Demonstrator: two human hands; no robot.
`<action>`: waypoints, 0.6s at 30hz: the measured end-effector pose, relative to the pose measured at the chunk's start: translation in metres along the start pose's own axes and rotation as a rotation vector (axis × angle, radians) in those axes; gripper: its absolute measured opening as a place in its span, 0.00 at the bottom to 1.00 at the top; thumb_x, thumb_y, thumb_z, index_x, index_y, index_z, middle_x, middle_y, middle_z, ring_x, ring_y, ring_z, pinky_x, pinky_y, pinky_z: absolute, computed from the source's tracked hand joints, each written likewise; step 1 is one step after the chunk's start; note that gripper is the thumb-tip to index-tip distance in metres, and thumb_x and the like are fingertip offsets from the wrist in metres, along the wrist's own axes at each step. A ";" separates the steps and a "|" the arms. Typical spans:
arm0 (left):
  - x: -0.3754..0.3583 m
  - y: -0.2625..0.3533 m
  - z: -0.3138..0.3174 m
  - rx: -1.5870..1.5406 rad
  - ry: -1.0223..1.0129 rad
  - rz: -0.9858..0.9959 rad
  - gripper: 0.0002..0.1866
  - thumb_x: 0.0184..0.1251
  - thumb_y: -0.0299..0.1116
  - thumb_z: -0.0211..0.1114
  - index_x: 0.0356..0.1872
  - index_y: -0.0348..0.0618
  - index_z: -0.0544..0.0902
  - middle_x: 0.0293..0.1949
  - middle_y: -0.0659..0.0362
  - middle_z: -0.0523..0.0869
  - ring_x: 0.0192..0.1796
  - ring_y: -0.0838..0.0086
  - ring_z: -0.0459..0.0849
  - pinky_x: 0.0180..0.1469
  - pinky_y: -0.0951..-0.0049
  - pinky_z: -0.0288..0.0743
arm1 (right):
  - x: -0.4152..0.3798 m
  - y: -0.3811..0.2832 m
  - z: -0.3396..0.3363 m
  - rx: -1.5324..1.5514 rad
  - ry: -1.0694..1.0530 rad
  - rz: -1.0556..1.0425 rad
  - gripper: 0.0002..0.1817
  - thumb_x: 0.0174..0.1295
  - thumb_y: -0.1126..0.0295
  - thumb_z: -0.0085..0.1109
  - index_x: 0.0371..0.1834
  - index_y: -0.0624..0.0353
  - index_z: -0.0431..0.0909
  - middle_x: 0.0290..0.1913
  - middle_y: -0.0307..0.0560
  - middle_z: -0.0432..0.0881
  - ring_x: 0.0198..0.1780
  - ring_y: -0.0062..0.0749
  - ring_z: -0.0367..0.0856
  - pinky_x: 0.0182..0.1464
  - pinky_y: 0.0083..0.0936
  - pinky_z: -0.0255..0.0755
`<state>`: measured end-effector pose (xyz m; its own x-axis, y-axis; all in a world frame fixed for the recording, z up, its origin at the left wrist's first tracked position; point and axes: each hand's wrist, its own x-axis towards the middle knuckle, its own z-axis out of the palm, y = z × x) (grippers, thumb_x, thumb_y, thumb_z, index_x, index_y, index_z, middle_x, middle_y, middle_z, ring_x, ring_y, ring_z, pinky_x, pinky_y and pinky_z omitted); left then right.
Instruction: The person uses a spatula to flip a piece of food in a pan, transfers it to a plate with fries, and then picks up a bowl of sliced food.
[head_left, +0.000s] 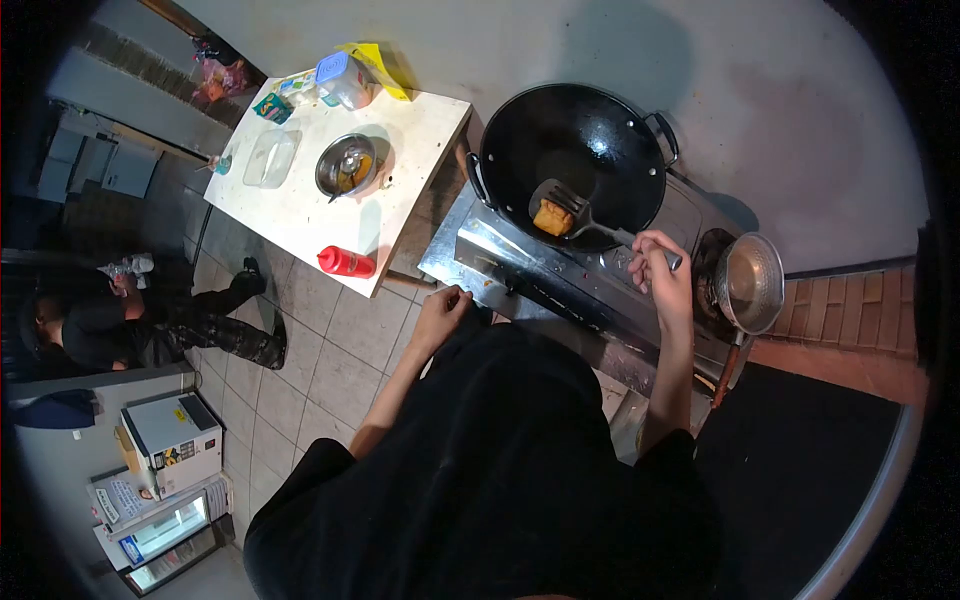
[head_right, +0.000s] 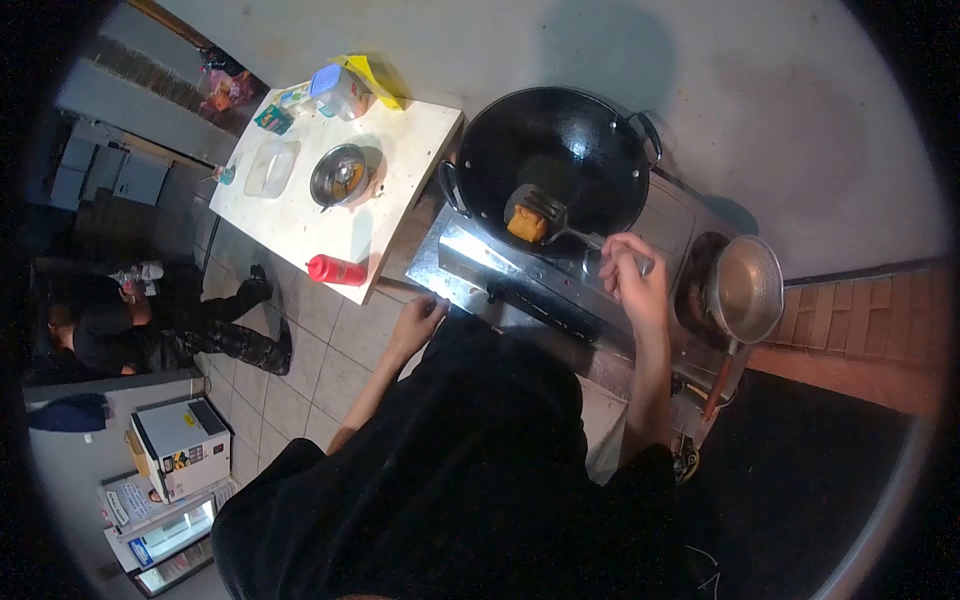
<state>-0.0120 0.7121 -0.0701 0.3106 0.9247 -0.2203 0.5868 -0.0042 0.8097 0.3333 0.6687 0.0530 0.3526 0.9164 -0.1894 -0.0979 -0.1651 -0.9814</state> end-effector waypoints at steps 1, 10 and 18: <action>0.002 -0.009 0.001 -0.013 0.007 0.021 0.19 0.71 0.42 0.59 0.31 0.31 0.80 0.20 0.47 0.79 0.23 0.68 0.75 0.29 0.64 0.67 | 0.002 0.000 0.000 0.023 0.018 0.019 0.10 0.69 0.68 0.50 0.33 0.60 0.78 0.21 0.38 0.75 0.18 0.15 0.69 0.18 0.12 0.54; 0.025 -0.006 -0.024 -0.010 -0.058 0.115 0.21 0.72 0.44 0.58 0.29 0.34 0.80 0.18 0.53 0.77 0.21 0.73 0.73 0.28 0.67 0.66 | -0.018 -0.018 0.012 0.082 0.147 -0.023 0.11 0.69 0.66 0.48 0.34 0.60 0.77 0.21 0.39 0.75 0.18 0.16 0.69 0.19 0.14 0.56; 0.047 0.025 -0.065 -0.005 -0.288 0.197 0.18 0.72 0.40 0.61 0.30 0.32 0.80 0.20 0.56 0.79 0.23 0.78 0.73 0.28 0.72 0.67 | -0.070 -0.046 0.040 0.151 0.350 -0.035 0.10 0.66 0.67 0.48 0.34 0.62 0.76 0.21 0.42 0.76 0.19 0.19 0.69 0.20 0.16 0.58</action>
<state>-0.0313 0.7798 -0.0252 0.6161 0.7610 -0.2031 0.4914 -0.1699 0.8542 0.2764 0.6267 0.1126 0.6523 0.7361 -0.1811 -0.2069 -0.0570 -0.9767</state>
